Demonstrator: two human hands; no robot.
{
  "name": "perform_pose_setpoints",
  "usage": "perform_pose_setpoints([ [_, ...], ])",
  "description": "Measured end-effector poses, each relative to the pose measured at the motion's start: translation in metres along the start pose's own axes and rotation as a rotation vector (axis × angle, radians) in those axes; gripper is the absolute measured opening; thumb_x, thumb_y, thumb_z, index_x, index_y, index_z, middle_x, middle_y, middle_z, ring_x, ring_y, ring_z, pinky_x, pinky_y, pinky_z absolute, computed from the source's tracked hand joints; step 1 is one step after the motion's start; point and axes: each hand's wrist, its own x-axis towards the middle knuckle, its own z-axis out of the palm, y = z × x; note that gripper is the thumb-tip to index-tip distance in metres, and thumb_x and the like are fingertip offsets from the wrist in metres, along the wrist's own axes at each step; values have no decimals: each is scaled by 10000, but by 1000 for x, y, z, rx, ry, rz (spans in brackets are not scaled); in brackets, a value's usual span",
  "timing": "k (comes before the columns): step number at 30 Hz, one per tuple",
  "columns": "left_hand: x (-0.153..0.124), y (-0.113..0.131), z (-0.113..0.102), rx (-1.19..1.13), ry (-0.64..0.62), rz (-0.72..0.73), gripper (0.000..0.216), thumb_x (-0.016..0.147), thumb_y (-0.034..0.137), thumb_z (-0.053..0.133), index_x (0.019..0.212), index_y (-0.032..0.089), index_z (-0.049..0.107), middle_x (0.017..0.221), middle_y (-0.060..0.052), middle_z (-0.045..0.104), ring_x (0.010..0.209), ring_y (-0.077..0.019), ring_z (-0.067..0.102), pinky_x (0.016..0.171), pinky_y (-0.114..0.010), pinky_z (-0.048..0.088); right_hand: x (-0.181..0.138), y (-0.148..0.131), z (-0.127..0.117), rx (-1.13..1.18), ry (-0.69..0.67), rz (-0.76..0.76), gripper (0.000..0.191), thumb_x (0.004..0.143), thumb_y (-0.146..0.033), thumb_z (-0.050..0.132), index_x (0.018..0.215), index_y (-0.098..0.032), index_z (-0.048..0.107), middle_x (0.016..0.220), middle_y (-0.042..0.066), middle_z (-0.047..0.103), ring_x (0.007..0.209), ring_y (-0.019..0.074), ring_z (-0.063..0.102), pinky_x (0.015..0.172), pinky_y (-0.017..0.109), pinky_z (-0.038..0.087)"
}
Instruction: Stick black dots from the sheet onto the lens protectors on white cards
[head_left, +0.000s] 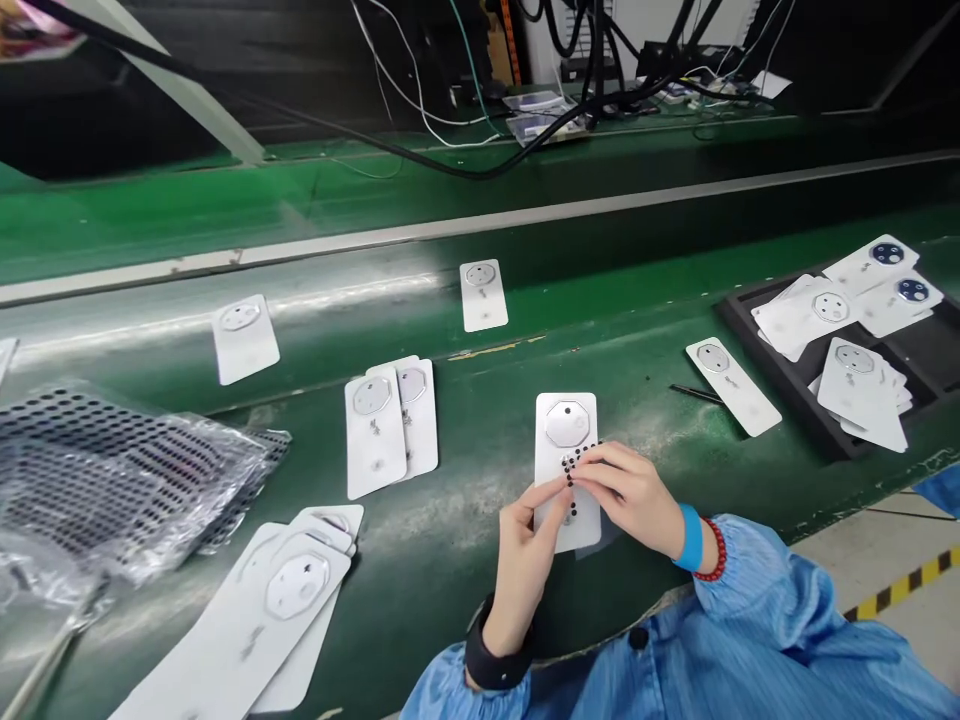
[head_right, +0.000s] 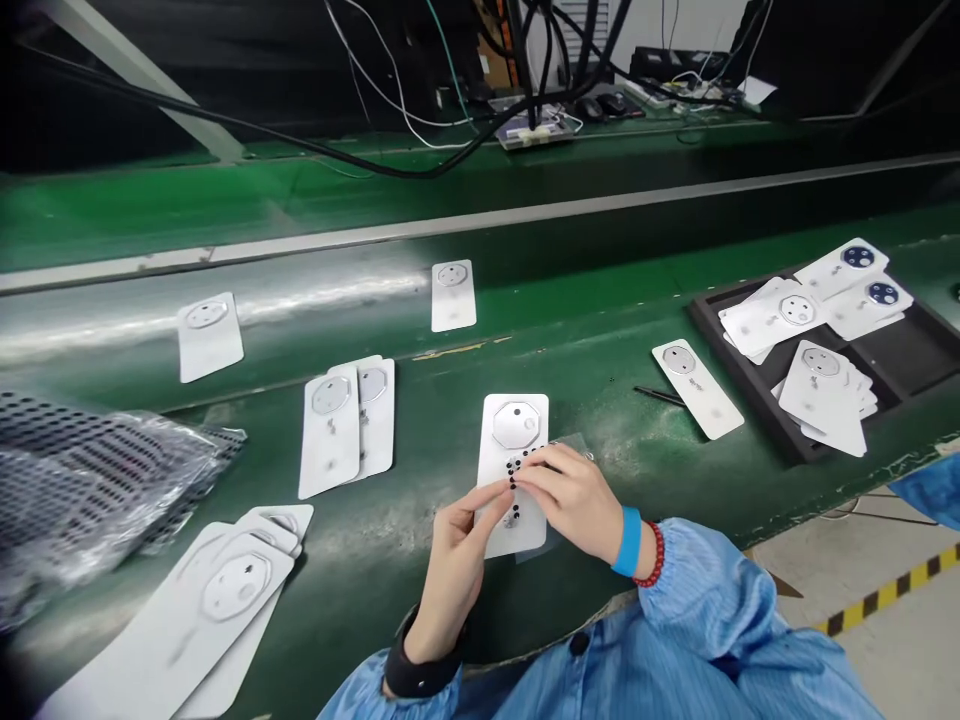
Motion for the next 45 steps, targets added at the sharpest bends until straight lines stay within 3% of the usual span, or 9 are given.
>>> perform_pose_setpoints([
  [8,-5,9,-3,98,-24,110,250,764,390,658,579,247,747,626,-13,657,638,-213,572,624,-305,470,2,-3,1,12,-67,63,180,972,-224,499,883,-191,652,897,59,677,818,169,648,740,308,555],
  [16,-2,-8,0,94,12,75,346,794,404,626,525,193,674,559,-6,590,581,-179,500,568,-282,397,0,0,4,-259,-181,-122,258,1011,-203,390,901,-175,622,907,62,690,781,168,638,677,286,531],
  [24,2,-17,2,82,33,41,404,803,425,632,525,135,669,551,-15,607,559,-146,511,544,-247,396,-2,11,13,-190,-169,-149,192,969,-154,429,844,-166,574,878,64,684,776,164,627,640,263,489],
  [29,9,-8,-23,122,136,30,395,857,476,586,880,129,775,813,-78,743,757,-215,655,641,-270,500,-7,27,15,-87,-222,-22,160,947,-153,420,839,-185,532,903,54,641,720,132,603,601,231,480],
  [32,3,9,-50,97,257,62,648,827,430,664,1414,218,489,1063,-83,741,925,-230,679,769,-299,542,-6,32,10,-2,-222,40,149,943,-152,437,827,-191,523,876,41,622,707,121,601,638,230,501],
  [34,-6,21,-61,-5,207,12,918,802,395,710,1544,293,178,1131,-75,729,935,-229,698,782,-322,567,-1,29,3,44,-197,75,146,945,-159,456,822,-194,527,896,44,621,780,128,620,704,239,519],
  [35,-11,25,-63,-62,144,-26,960,790,382,728,1545,304,141,1167,-78,717,956,-236,700,785,-327,575,2,25,-2,73,-176,102,137,943,-164,470,826,-195,536,929,51,622,827,134,626,746,251,524],
  [39,-21,30,-47,-168,-117,-99,757,769,332,750,1428,241,389,1287,-112,652,1102,-279,656,809,-313,576,20,3,-20,281,-126,198,83,916,-185,541,843,-196,579,1047,73,612,964,165,620,877,324,523],
  [45,-18,29,-21,-187,-155,-37,523,745,260,749,1217,204,530,1220,-102,676,1085,-255,656,859,-306,548,30,-4,-28,447,-79,275,74,913,-182,554,847,-190,586,1037,74,584,984,167,618,807,312,567],
])
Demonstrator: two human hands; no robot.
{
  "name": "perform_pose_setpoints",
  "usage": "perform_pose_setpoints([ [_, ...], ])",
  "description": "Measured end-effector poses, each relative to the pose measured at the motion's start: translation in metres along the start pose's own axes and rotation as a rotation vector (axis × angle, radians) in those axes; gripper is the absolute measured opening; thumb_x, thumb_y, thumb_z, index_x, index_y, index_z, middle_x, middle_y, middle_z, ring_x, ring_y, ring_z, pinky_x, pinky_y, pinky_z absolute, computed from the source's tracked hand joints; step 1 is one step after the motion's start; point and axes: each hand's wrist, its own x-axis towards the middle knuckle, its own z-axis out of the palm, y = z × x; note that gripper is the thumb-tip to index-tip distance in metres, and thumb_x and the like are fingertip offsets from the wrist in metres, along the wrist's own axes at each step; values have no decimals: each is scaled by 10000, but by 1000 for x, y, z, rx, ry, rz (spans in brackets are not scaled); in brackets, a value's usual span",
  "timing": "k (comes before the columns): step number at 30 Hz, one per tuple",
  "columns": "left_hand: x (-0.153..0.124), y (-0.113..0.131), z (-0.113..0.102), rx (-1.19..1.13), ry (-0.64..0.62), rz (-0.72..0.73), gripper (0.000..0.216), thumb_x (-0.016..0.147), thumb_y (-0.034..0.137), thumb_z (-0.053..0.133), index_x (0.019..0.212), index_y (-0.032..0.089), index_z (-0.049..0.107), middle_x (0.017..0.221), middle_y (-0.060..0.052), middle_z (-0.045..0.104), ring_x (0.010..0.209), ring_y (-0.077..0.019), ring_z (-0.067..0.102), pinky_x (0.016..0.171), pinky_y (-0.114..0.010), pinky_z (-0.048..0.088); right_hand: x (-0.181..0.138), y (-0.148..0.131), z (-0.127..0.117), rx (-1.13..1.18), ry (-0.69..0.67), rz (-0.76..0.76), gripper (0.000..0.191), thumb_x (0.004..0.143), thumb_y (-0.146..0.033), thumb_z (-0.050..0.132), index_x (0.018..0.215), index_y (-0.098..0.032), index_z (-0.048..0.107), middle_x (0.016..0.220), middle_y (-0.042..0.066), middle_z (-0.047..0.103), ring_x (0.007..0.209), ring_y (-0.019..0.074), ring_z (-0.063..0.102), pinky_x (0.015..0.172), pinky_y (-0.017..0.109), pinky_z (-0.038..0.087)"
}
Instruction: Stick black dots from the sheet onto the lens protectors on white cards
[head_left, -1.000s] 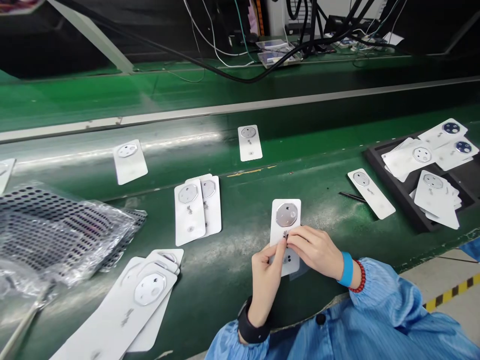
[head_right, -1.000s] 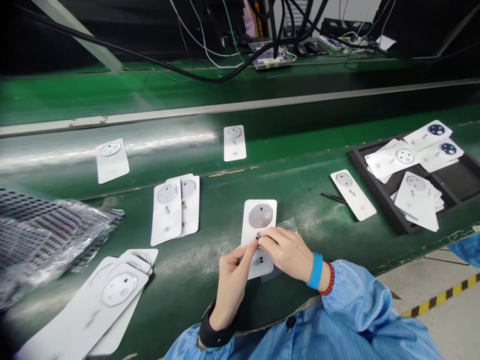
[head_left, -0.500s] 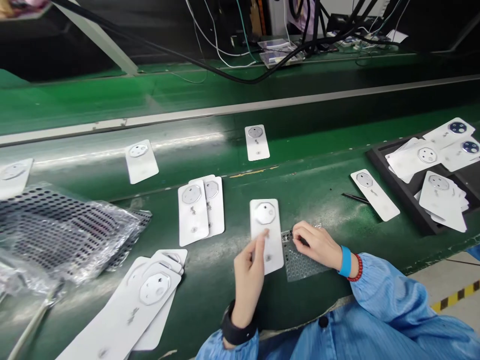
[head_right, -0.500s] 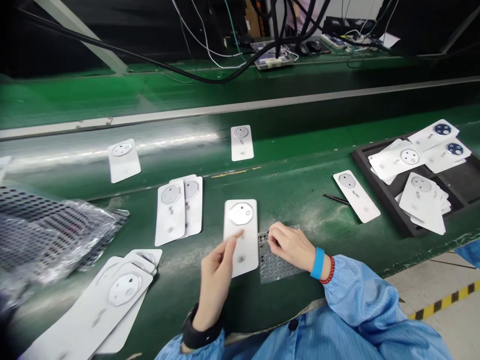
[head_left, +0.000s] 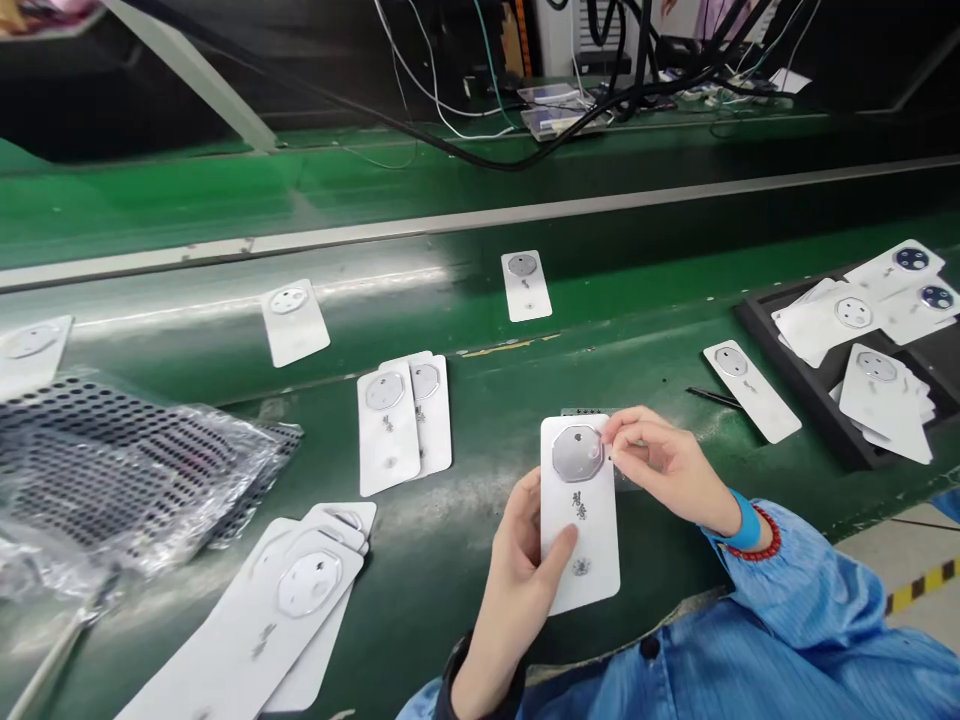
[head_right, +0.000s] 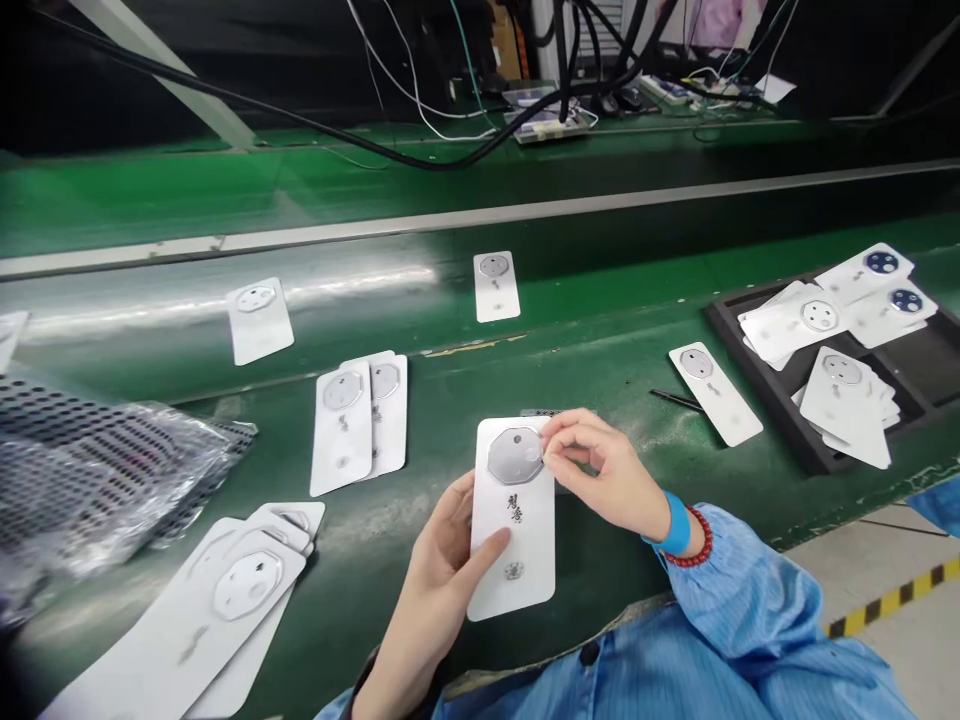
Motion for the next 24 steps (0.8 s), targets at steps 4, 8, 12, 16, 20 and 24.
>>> perform_pose_setpoints([
  [4,-3,3,7,-83,-28,-60,474,759,263,730,1164,218,488,919,-42,738,752,-198,694,631,-267,556,-3,-1,6,-272,-6,-177,82,918,-148,542,883,-184,606,1142,102,555,1084,203,580,925,387,527],
  [8,-5,5,19,-49,58,-12,408,806,326,701,1156,193,537,853,-31,734,654,-155,660,578,-226,528,-4,-6,13,-397,38,-323,102,930,-118,523,936,-179,604,1109,112,583,1063,211,584,879,381,550],
  [12,-5,5,25,30,117,78,334,832,328,686,1119,187,591,869,-28,739,702,-149,682,608,-197,530,-4,-9,13,-498,71,-415,128,933,-94,515,964,-167,615,1083,120,610,1046,216,599,850,387,572],
  [16,-6,6,29,71,167,158,249,853,323,668,1061,193,627,867,-18,745,696,-131,686,614,-174,524,-5,-13,12,-612,75,-593,181,918,-36,497,1029,-106,622,1012,149,657,1049,236,622,841,409,601],
  [20,-5,8,31,106,206,202,210,840,318,682,1002,187,652,852,-16,752,712,-136,693,643,-177,531,-9,-16,13,-774,73,-689,235,942,-61,440,1051,-108,643,974,130,705,982,229,664,833,419,618],
  [24,-2,8,27,81,276,141,278,786,362,735,984,181,662,780,-14,749,635,-152,682,568,-195,531,-18,-14,16,-843,14,-605,323,948,-72,389,1143,-135,639,1095,130,707,1067,232,655,929,426,576],
])
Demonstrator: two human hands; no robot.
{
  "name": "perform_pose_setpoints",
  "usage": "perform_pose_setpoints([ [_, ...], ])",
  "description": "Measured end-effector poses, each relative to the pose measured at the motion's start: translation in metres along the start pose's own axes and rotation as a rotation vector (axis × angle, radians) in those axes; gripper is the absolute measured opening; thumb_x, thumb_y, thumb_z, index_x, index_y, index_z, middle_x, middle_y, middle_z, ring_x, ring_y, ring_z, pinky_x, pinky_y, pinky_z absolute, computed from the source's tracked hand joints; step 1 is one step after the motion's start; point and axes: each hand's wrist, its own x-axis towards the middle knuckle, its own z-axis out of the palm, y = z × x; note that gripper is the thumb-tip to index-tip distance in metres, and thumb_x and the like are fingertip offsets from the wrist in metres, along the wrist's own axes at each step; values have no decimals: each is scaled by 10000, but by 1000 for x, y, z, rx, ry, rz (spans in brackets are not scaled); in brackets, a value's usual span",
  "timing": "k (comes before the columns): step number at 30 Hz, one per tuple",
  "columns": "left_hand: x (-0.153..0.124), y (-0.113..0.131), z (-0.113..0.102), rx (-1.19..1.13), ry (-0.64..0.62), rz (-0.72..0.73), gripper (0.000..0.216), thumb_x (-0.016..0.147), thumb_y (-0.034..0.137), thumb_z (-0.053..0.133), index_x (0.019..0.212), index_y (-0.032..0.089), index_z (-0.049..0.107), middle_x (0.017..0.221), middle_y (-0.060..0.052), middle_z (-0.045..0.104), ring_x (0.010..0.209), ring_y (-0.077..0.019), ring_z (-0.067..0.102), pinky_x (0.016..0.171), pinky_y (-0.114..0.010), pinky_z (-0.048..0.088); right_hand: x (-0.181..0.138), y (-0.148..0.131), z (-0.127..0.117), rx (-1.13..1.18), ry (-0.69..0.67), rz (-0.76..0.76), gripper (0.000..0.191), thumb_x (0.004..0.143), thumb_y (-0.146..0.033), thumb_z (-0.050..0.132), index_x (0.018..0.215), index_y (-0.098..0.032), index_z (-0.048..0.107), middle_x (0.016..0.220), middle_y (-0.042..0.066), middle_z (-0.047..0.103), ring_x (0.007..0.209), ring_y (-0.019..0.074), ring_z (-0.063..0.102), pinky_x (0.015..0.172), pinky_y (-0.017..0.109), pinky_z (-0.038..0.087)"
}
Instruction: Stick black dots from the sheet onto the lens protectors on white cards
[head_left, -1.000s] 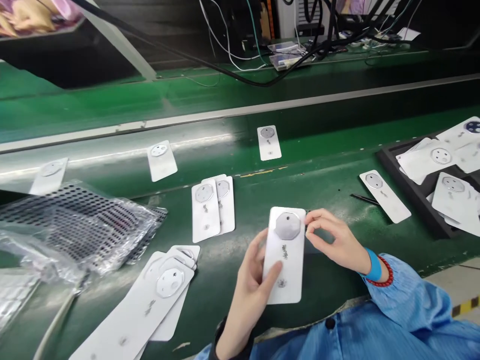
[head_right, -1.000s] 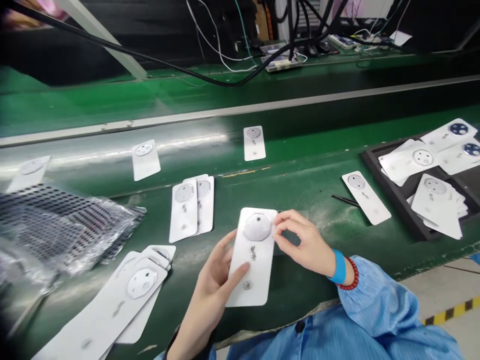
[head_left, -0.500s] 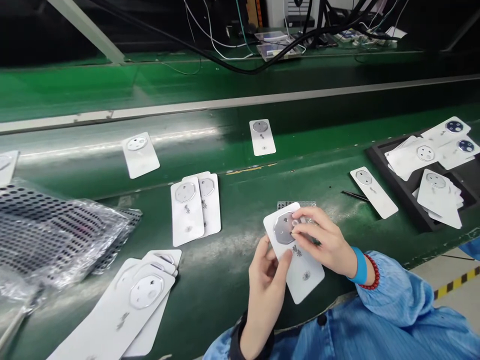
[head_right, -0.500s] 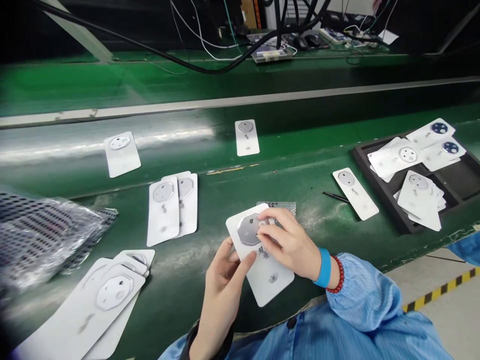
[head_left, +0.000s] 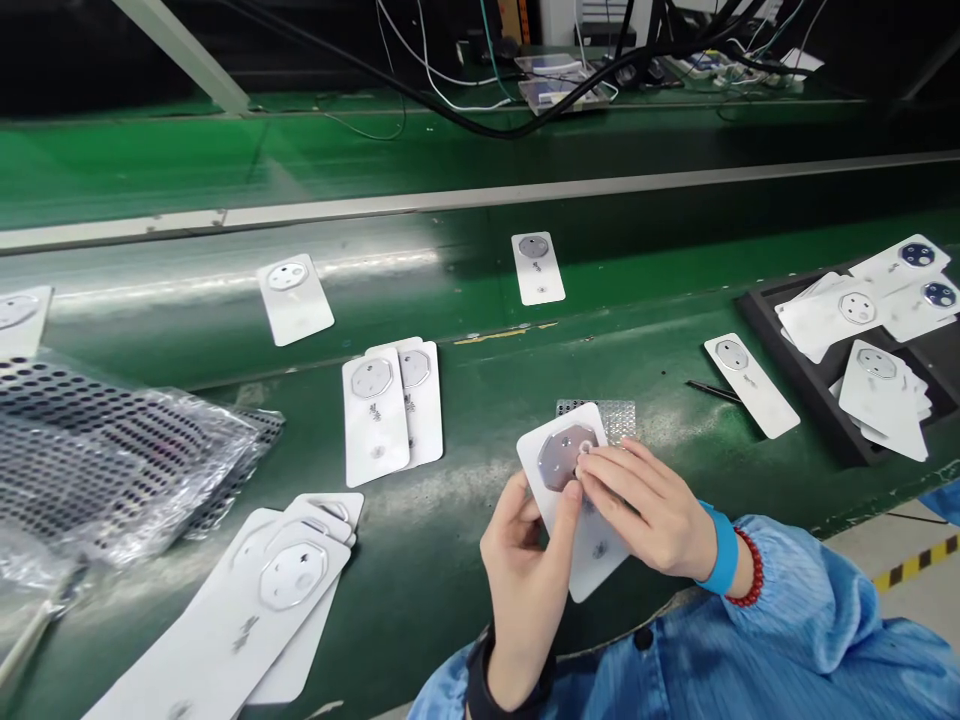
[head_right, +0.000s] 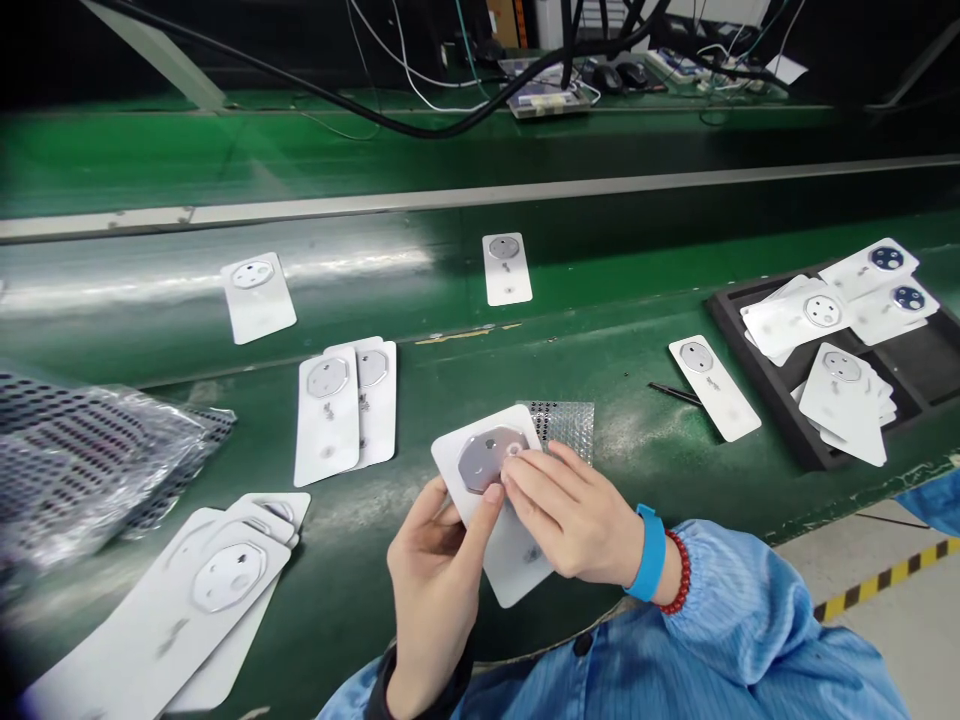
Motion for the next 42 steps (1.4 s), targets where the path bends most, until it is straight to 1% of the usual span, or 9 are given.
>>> perform_pose_setpoints([
  [4,2,-3,-4,10,22,-54,310,735,395,770,925,166,682,654,-2,720,499,-134,625,461,-195,499,-4,0,-2,286,-29,118,470,903,-33,374,1331,-163,520,1217,147,642,1186,244,587,997,502,513],
  [10,14,-3,-20,209,347,154,278,694,359,797,860,151,713,699,-32,749,548,-150,656,517,-203,510,-13,9,3,393,79,337,446,937,-68,431,1344,-232,511,1306,128,576,1228,231,562,996,443,533],
  [15,30,0,-52,171,396,34,493,669,413,813,1074,158,697,776,-53,752,618,-178,668,536,-237,526,-41,31,40,210,-242,388,539,907,-336,623,1390,-153,471,1418,192,495,1333,345,462,1045,576,468],
  [18,34,-2,-66,221,431,83,705,652,388,828,1277,179,577,679,-12,708,564,-174,641,504,-239,498,-54,42,55,136,-329,346,399,915,-282,616,1295,-168,568,1395,170,533,1319,343,485,1039,593,466],
  [21,40,-7,-69,263,311,100,756,718,363,764,1396,241,453,781,-17,729,575,-172,635,503,-242,482,-59,46,51,127,-241,308,255,959,-177,520,1184,-179,642,1299,139,622,1242,287,571,1021,538,505],
  [25,49,-16,-53,350,-9,16,242,733,373,663,809,169,771,773,-65,746,619,-190,622,537,-257,459,-64,37,26,170,-101,308,332,965,-139,495,1274,-206,596,1262,119,652,1205,242,604,1031,500,507],
  [29,50,-21,-24,242,-238,-67,277,744,406,656,759,169,797,853,-90,780,799,-258,687,699,-313,519,-70,26,6,149,-86,274,396,958,-98,481,1326,-223,559,1289,124,635,1228,233,587,1038,485,498],
  [34,47,-32,-11,172,-232,-106,218,686,365,745,729,155,787,811,-97,776,737,-228,682,673,-293,517,-60,28,0,223,-244,159,344,922,-344,607,1214,-163,624,1281,176,621,1221,308,568,984,553,506],
  [42,32,-34,-7,112,-178,-106,236,731,373,723,783,156,800,856,-93,773,772,-226,673,683,-297,508,-22,16,28,392,38,390,173,949,-177,533,938,-175,705,885,76,672,837,179,644,726,323,576],
])
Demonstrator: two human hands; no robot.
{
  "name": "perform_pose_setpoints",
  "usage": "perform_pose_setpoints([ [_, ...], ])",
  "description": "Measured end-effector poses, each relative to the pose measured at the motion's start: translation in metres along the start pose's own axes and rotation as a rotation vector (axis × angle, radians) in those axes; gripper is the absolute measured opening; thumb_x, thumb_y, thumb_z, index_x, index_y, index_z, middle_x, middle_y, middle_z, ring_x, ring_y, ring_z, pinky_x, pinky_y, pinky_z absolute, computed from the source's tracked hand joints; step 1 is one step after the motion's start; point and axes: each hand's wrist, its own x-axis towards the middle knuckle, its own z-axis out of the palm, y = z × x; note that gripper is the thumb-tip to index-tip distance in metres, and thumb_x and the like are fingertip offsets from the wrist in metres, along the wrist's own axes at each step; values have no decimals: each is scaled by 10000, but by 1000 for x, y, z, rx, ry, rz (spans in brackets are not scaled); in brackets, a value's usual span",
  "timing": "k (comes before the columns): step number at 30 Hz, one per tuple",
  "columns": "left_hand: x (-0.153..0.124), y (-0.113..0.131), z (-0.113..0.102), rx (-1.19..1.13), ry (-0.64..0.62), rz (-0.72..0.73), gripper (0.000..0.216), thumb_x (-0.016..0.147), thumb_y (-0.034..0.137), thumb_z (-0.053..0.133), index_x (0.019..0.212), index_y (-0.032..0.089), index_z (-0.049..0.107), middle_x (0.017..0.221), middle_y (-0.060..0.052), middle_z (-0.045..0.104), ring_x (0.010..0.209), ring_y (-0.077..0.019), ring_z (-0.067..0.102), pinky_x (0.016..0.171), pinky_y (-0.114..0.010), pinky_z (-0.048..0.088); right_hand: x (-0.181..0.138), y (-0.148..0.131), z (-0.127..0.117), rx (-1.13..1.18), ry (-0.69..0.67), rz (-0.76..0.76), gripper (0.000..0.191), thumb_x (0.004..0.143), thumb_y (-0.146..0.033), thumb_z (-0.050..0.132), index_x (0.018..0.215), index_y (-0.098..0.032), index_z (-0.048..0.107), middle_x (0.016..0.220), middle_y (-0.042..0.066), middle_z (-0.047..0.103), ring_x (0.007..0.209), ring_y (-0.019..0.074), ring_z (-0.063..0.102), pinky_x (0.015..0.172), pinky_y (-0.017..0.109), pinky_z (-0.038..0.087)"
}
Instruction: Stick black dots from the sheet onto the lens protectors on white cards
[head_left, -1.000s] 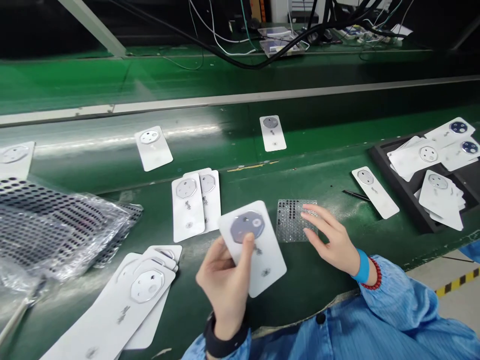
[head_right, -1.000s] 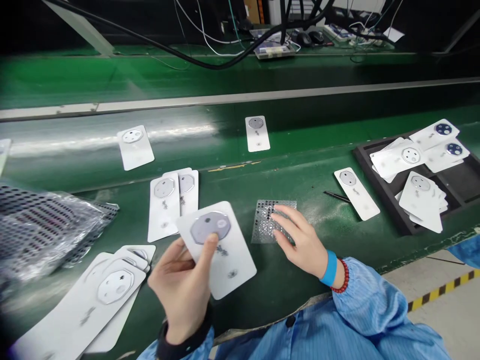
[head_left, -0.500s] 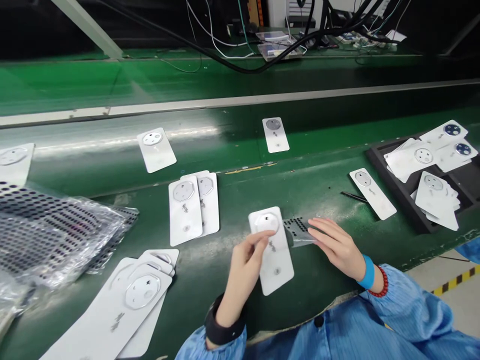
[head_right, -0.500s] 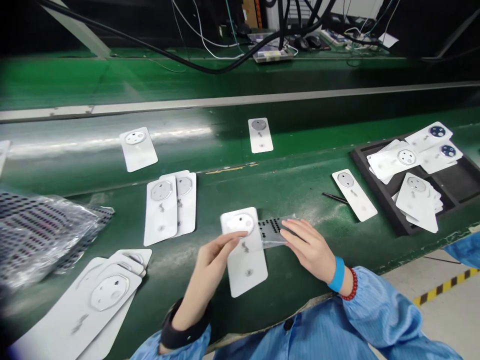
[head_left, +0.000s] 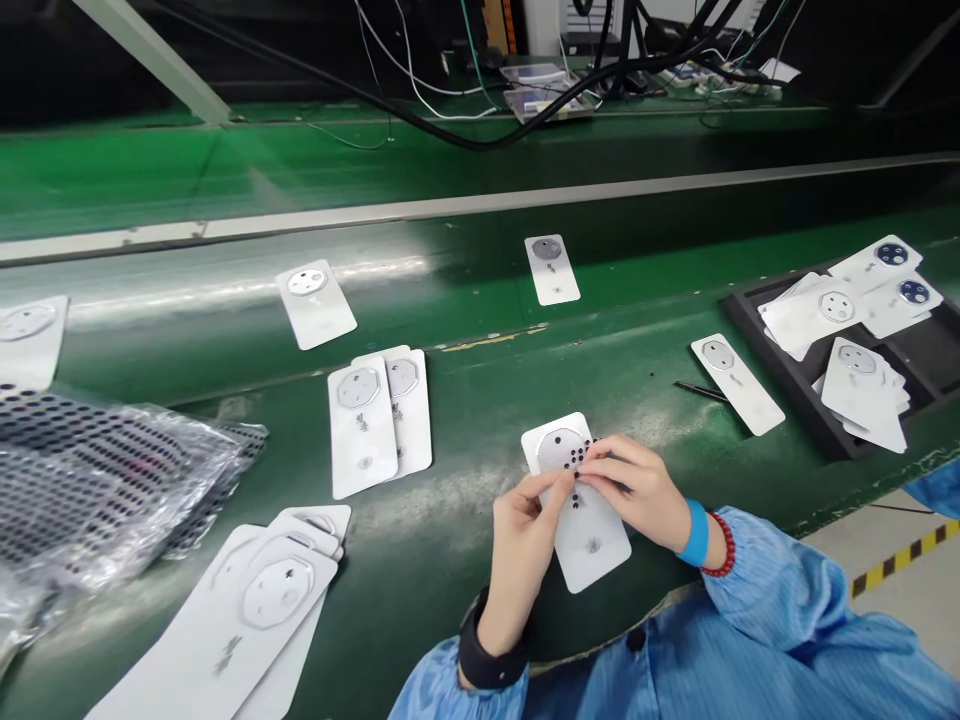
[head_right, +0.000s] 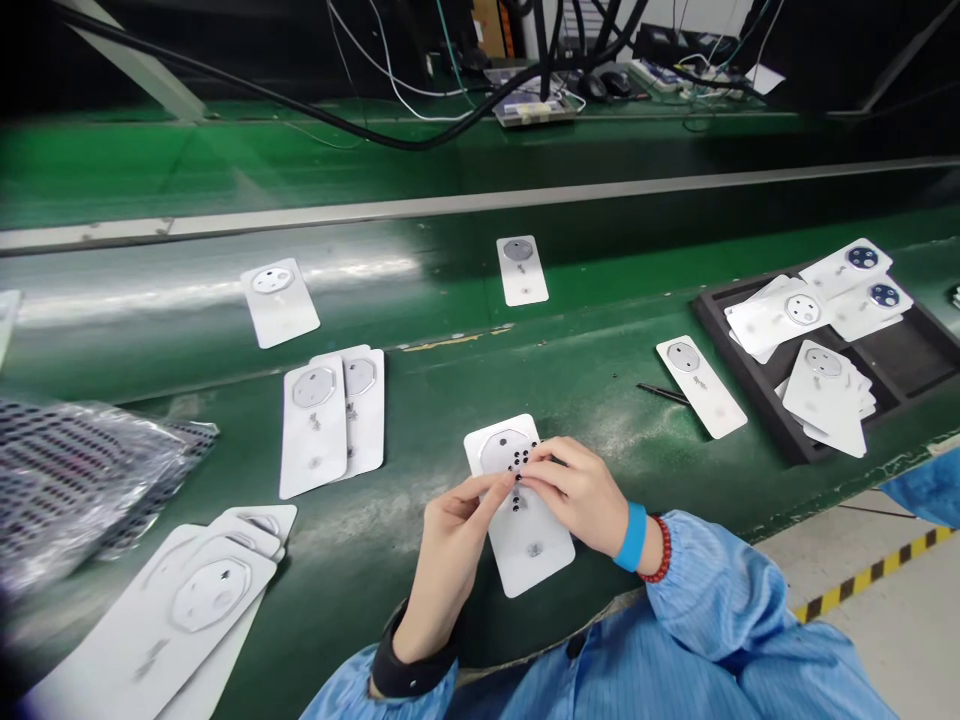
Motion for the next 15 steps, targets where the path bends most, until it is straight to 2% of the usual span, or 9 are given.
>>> perform_pose_setpoints([
  [4,-2,1,2,-14,21,7,221,717,367,736,757,159,801,789,-78,765,760,-222,670,683,-290,501,0,-2,6,26,-11,-18,195,957,-181,511,974,-186,705,922,77,678,844,175,664,725,322,589],
  [10,-1,-7,4,-7,69,9,206,719,345,724,753,157,801,788,-79,766,771,-228,676,706,-299,500,-7,-3,13,92,57,43,171,942,-180,532,918,-185,701,905,70,684,829,167,674,725,305,595],
  [13,-2,-8,4,1,81,8,204,715,342,725,747,155,800,791,-81,767,779,-234,678,710,-303,498,-7,-2,14,93,31,24,145,930,-161,540,893,-174,680,933,81,683,858,173,672,751,312,590],
  [15,-3,-8,5,6,89,4,206,712,343,726,740,153,799,795,-85,769,772,-235,680,703,-302,499,-6,-1,13,139,14,86,118,920,-182,563,869,-179,669,950,80,672,874,175,674,766,316,587],
])
